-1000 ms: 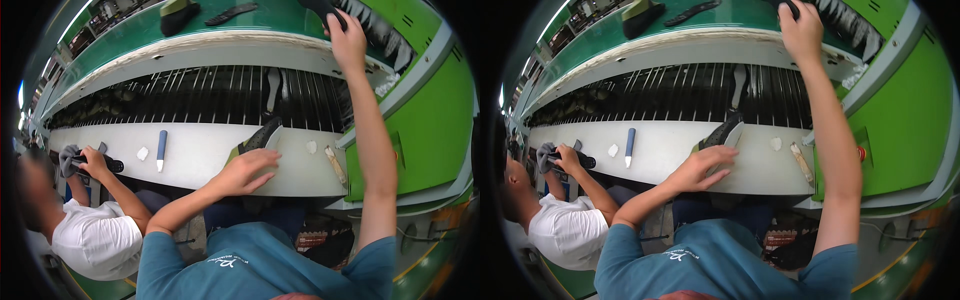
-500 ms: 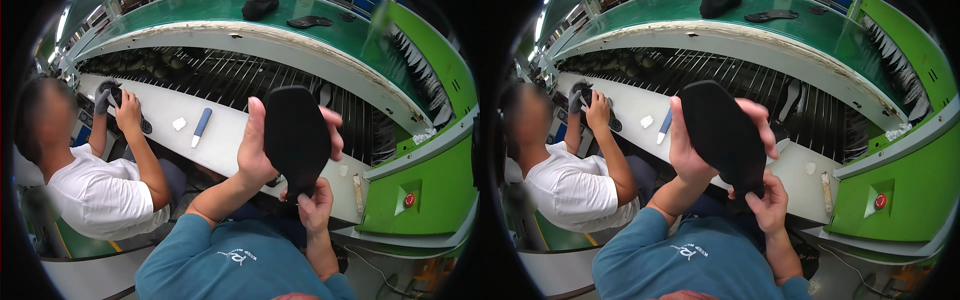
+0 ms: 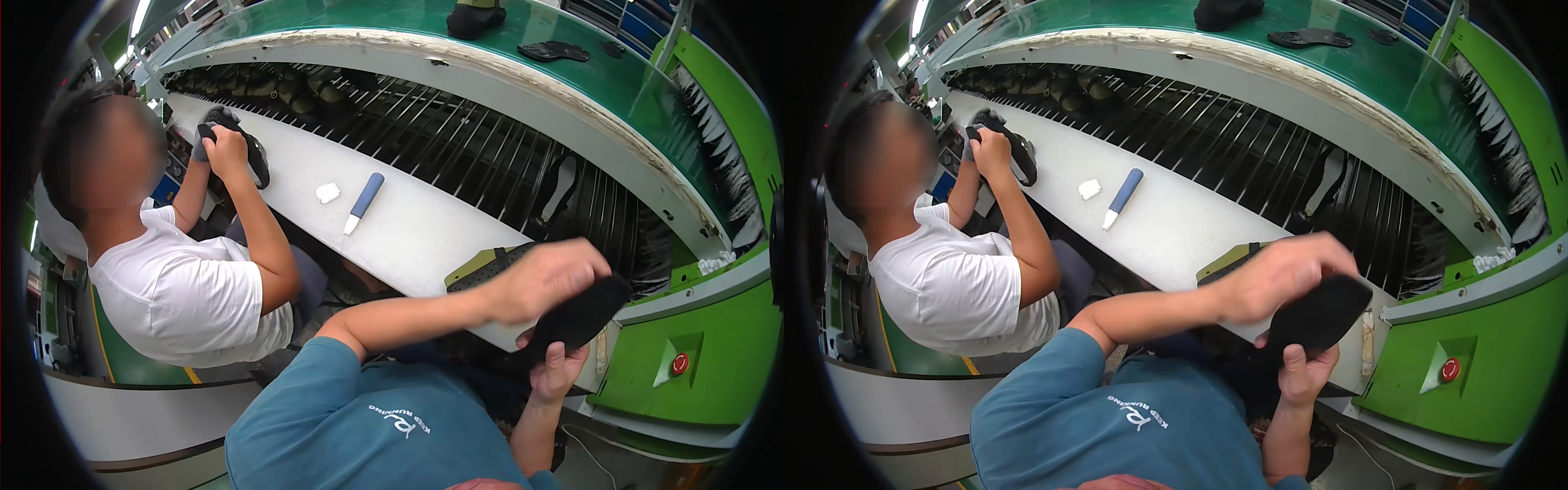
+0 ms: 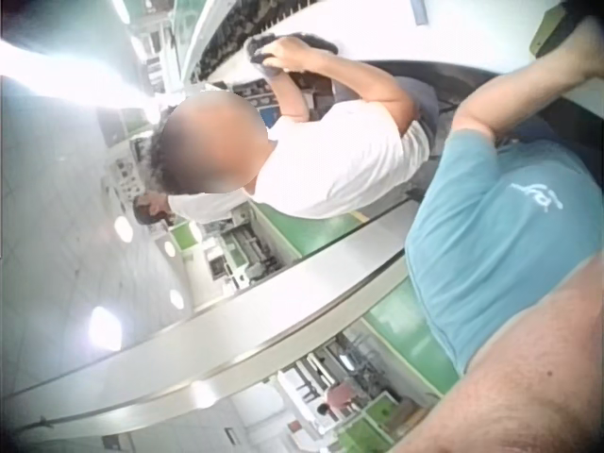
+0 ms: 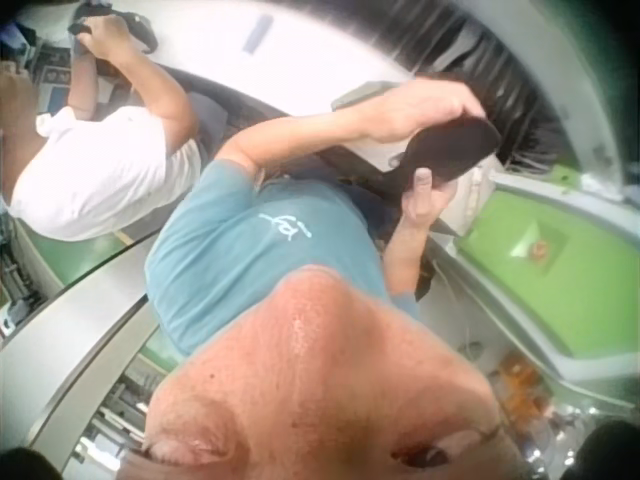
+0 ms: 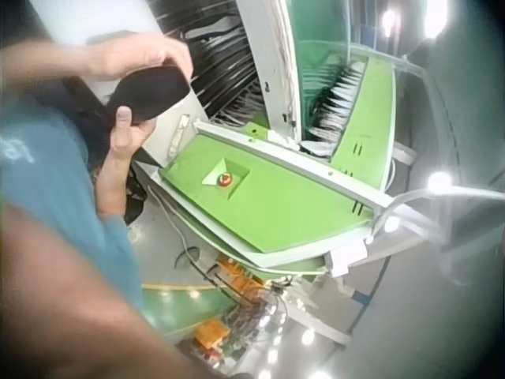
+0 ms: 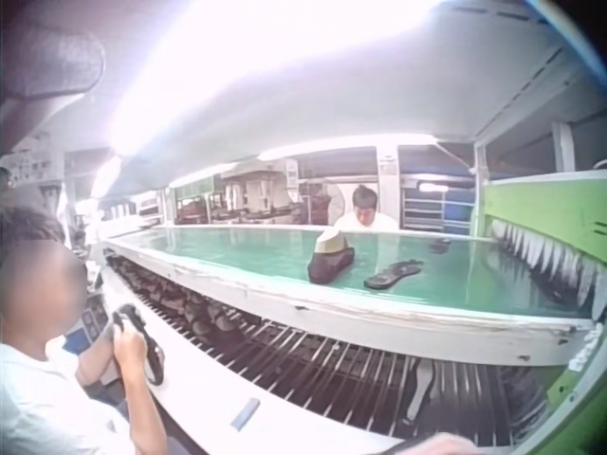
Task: The person assembles a black slip-on shoe by hand, inserting a gray insole and pressing the upper onto the sole. They repeatedly inspect the shoe, rotate it, and use a small tool to adjust or clean the sole area. The process is repeated for multiple shoes on a factory line.
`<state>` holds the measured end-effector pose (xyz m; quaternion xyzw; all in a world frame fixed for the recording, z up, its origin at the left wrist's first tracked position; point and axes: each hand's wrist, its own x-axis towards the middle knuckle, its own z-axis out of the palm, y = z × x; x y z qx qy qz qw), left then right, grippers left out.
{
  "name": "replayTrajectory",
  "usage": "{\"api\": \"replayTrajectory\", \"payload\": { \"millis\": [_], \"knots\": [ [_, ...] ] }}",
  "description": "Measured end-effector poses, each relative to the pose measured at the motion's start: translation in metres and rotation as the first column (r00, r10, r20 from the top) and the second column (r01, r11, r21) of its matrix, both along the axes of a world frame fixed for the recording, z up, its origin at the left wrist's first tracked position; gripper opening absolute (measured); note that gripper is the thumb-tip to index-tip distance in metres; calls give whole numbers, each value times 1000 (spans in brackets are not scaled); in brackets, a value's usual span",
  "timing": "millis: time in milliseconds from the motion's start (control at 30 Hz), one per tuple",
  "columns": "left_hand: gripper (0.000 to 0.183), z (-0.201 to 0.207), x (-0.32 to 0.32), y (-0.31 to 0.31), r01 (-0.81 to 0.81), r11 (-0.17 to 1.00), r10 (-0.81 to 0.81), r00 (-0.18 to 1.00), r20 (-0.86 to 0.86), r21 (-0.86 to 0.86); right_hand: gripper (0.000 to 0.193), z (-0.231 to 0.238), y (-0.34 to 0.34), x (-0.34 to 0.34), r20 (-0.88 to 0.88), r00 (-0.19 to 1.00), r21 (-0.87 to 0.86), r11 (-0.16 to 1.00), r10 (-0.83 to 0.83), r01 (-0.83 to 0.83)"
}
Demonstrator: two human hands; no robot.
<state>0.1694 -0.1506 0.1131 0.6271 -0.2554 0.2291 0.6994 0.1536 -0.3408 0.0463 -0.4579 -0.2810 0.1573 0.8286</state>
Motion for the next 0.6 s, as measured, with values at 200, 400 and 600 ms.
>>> {"api": "replayTrajectory", "payload": {
  "millis": [200, 400, 600],
  "knots": [
    [89, -96, 68, 57, -172, 444, 558, 821, -122, 879, 31, 0, -4, 5, -44, 989, 59, 988, -138, 140],
    [79, -112, 61, 56, -132, 744, 443, 831, -336, 656, 28, 5, -5, 5, -52, 988, 31, 989, -145, 147],
    [44, -24, -1, 37, -211, 977, 193, 922, -335, -18, 31, -12, -10, 5, -29, 973, -15, 974, -228, 227]
  ]
}}
